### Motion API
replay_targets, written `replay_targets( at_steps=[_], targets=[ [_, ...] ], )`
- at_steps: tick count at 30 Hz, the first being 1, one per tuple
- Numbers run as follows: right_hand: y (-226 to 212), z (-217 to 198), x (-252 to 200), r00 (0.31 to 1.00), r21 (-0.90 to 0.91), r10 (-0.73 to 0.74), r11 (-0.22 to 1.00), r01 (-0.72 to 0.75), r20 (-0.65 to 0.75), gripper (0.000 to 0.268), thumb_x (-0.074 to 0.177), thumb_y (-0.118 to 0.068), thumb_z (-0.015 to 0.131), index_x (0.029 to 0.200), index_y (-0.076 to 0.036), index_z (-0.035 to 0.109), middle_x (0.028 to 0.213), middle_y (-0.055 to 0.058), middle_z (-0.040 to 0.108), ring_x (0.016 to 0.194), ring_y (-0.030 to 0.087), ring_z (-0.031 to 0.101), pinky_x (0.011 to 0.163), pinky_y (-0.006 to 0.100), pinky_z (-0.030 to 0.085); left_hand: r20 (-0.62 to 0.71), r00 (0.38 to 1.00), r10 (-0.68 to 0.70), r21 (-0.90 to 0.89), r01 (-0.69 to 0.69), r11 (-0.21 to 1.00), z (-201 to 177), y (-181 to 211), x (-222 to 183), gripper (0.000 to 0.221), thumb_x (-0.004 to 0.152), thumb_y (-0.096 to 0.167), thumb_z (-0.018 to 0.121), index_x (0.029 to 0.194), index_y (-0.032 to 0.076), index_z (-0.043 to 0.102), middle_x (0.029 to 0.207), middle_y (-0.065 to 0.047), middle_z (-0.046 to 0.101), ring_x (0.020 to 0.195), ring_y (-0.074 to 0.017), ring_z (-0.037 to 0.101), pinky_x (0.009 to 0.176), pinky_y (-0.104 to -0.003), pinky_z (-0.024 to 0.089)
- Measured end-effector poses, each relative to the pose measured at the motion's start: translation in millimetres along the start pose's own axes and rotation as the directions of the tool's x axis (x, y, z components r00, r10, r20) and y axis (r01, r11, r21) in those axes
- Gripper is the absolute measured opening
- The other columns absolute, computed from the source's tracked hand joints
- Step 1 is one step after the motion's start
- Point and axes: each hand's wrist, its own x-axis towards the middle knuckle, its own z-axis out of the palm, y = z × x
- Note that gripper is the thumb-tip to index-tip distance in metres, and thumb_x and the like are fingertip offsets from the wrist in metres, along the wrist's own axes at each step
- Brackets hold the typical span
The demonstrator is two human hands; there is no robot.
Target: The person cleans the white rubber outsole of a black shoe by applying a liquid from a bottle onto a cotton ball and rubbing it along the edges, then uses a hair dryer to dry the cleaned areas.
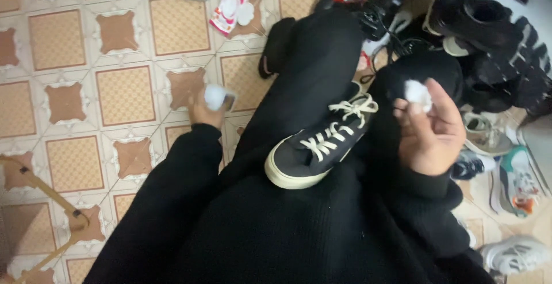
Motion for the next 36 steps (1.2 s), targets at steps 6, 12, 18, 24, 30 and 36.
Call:
replay_targets(
  at_steps=[6,12,18,24,30,36],
  targets=[
    [26.6,-93.6,-28.0,0.985,0.039,0.094,0.995,-0.089,-0.146,0.059,0.111,-0.004,0.088,0.169,-0.005,0.075,0.150,0.025,0.086,0.121,0.031,0.091,0.109,0.033,0.080,0.212,0.948,-0.238,0.220,0.191,0.957,26.1,-84.9,-43.0,0.079,0.084,0.060,0.110,0.138,0.009,0.084,0.138,-0.024,0.082,0.130,-0.0447,0.077,0.107,-0.055,0.065],
    [75.0,-143.4,-49.4,0.983,0.135,0.045,0.991,-0.021,-0.177,0.037,0.132,-0.013,0.066,0.167,-0.003,0.073,0.160,0.027,0.082,0.136,0.043,0.089,0.119,0.053,0.081,0.215,0.946,-0.241,0.062,0.233,0.970,-1.8,-81.6,-80.8,0.121,0.082,0.055,0.117,0.178,0.012,0.057,0.170,-0.019,0.051,0.157,-0.0450,0.065,0.134,-0.059,0.061],
    [59.5,-114.7,-47.9,0.977,0.079,-0.043,0.995,0.061,-0.211,0.048,0.118,0.005,0.079,0.166,0.002,0.073,0.152,0.029,0.083,0.130,0.043,0.090,0.117,0.054,0.081,-0.161,0.858,0.487,-0.248,-0.513,0.822,-57.9,23.3,-82.7,0.071,0.112,0.041,0.094,0.168,0.005,0.071,0.159,-0.019,0.065,0.153,-0.0496,0.066,0.132,-0.066,0.052],
    [72.0,-97.0,-52.3,0.945,-0.138,-0.313,0.944,0.300,-0.091,0.031,0.120,0.003,0.079,0.149,0.013,0.076,0.153,0.038,0.077,0.125,0.043,0.086,0.113,0.061,0.077,-0.031,0.116,0.993,-0.579,-0.812,0.077,-92.6,184.7,-114.3,0.057,0.110,0.038,0.085,0.161,0.014,0.085,0.168,-0.022,0.078,0.162,-0.0502,0.069,0.138,-0.064,0.050],
    [11.0,-38.6,-82.5,0.882,0.100,-0.464,0.876,0.471,-0.086,0.027,0.133,-0.020,0.050,0.149,0.002,0.048,0.158,0.048,0.065,0.119,0.057,0.086,0.107,0.067,0.079,-0.113,0.475,0.873,-0.698,-0.663,0.271,-85.2,373.6,-190.5,0.061,0.095,0.055,0.107,0.140,0.016,0.091,0.124,-0.010,0.092,0.126,-0.0402,0.091,0.118,-0.061,0.070],
    [-14.6,-54.8,-34.3,0.739,-0.257,-0.651,0.755,0.603,-0.176,0.037,0.138,-0.038,0.038,0.157,-0.006,0.042,0.124,0.040,0.075,0.056,0.037,0.075,0.051,0.035,0.064,-0.002,0.060,0.998,-0.701,-0.712,0.042,-13.7,410.5,-204.6,0.084,0.111,-0.001,0.086,0.187,-0.002,0.050,0.165,-0.032,0.074,0.150,-0.0479,0.080,0.123,-0.056,0.073]
  ],
)
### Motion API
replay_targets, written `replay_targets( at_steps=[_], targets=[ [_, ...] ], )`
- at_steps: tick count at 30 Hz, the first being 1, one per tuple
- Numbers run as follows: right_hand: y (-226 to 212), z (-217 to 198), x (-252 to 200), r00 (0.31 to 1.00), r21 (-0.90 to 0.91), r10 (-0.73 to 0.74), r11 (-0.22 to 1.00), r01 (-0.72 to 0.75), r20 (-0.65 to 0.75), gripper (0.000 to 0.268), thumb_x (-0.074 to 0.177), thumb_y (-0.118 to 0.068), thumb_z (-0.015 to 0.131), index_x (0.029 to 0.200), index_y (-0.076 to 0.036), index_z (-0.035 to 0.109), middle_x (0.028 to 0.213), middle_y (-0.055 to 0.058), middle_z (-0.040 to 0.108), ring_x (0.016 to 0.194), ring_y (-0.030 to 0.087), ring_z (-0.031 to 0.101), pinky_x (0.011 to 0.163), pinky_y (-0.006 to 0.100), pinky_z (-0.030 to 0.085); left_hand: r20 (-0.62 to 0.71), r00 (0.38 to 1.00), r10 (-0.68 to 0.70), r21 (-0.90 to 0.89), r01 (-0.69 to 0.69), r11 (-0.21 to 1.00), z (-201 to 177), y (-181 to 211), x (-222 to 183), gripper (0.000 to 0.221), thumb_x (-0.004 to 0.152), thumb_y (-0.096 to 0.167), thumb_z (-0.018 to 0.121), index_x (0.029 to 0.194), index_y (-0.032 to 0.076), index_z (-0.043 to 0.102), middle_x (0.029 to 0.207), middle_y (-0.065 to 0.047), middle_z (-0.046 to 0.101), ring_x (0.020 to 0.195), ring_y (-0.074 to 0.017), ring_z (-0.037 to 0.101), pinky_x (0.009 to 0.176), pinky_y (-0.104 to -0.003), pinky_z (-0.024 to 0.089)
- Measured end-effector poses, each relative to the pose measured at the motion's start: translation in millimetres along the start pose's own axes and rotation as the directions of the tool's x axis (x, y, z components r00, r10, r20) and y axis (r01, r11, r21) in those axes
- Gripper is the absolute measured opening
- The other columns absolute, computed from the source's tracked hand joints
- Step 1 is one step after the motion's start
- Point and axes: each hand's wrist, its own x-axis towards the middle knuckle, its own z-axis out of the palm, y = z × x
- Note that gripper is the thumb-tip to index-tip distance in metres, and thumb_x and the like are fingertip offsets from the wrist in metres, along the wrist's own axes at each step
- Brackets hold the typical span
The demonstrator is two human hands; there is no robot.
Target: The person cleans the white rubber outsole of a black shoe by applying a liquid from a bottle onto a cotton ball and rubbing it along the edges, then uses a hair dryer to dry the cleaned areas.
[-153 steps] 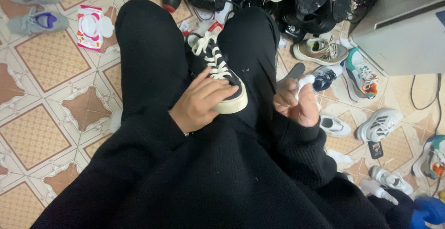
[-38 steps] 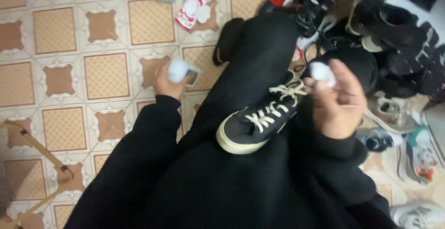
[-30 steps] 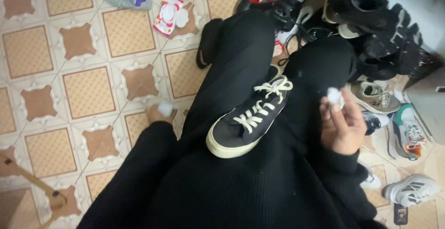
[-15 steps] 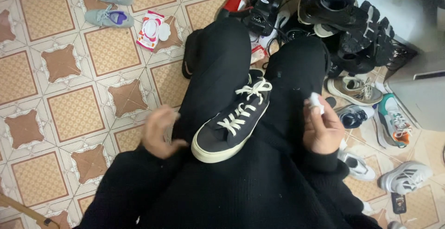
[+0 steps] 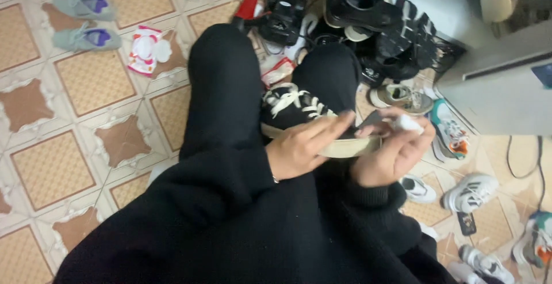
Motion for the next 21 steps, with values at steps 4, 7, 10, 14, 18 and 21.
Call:
replay_targets(
  at_steps=[4,7,10,14,18,21],
  targets=[
    [56.5,-56.6,22.4,0.985,-0.051,0.054,0.997,-0.063,-0.165,0.040,0.137,-0.043,0.036,0.149,-0.007,0.048,0.114,0.020,0.068,0.060,0.030,0.077,0.052,0.034,0.066,-0.011,0.999,-0.052,0.293,0.053,0.955,-1.5,-59.2,-35.7,0.113,0.117,0.078,0.065,0.193,-0.002,0.040,0.167,-0.052,0.051,0.162,-0.0804,0.045,0.145,-0.083,0.033],
    [78.2,-74.1,26.5,0.940,0.091,0.252,0.967,-0.237,-0.232,0.030,0.137,-0.039,0.041,0.134,-0.012,0.054,0.116,0.010,0.067,0.067,0.025,0.078,0.056,0.030,0.069,-0.079,0.956,-0.281,0.498,0.282,0.820,-33.6,-51.8,-37.7,0.124,0.086,0.061,0.104,0.186,0.007,0.053,0.159,-0.025,0.059,0.154,-0.0578,0.060,0.134,-0.080,0.047],
    [104.8,-83.9,26.3,0.921,0.150,0.338,0.938,-0.312,-0.195,0.030,0.135,-0.041,0.049,0.127,-0.014,0.059,0.115,0.006,0.069,0.067,0.023,0.079,0.056,0.029,0.067,-0.080,0.972,-0.222,0.438,0.235,0.868,-51.7,-44.0,-32.3,0.091,0.073,0.065,0.110,0.139,0.010,0.082,0.123,-0.012,0.071,0.140,-0.0459,0.068,0.138,-0.071,0.044],
    [101.8,-60.9,22.7,0.913,0.292,0.377,0.900,-0.322,-0.154,0.018,0.132,-0.028,0.067,0.137,-0.010,0.066,0.119,0.017,0.083,0.084,0.031,0.088,0.068,0.037,0.073,-0.171,0.946,-0.276,0.346,0.320,0.882,-116.0,7.4,-14.4,0.086,0.068,0.048,0.116,0.139,0.011,0.083,0.106,-0.010,0.073,0.109,-0.0418,0.075,0.121,-0.061,0.055],
    [91.7,-54.6,12.0,0.944,0.199,0.313,0.936,-0.290,-0.099,0.026,0.126,-0.007,0.082,0.151,-0.004,0.073,0.121,0.019,0.080,0.107,0.032,0.091,0.087,0.032,0.076,-0.132,0.890,-0.436,0.408,0.450,0.795,-168.9,50.4,-23.2,0.103,0.061,0.034,0.120,0.157,0.020,0.084,0.102,-0.005,0.071,0.097,-0.0392,0.070,0.103,-0.054,0.053],
    [103.5,-58.7,-7.5,0.939,0.171,0.343,0.925,-0.340,0.008,0.032,0.123,0.000,0.085,0.153,-0.002,0.075,0.123,0.013,0.080,0.113,0.028,0.091,0.101,0.035,0.081,-0.141,0.873,-0.467,0.505,0.470,0.724,-160.8,45.0,-51.5,0.085,0.064,0.031,0.116,0.145,0.026,0.089,0.100,-0.001,0.065,0.094,-0.0344,0.065,0.106,-0.056,0.052]
  ],
)
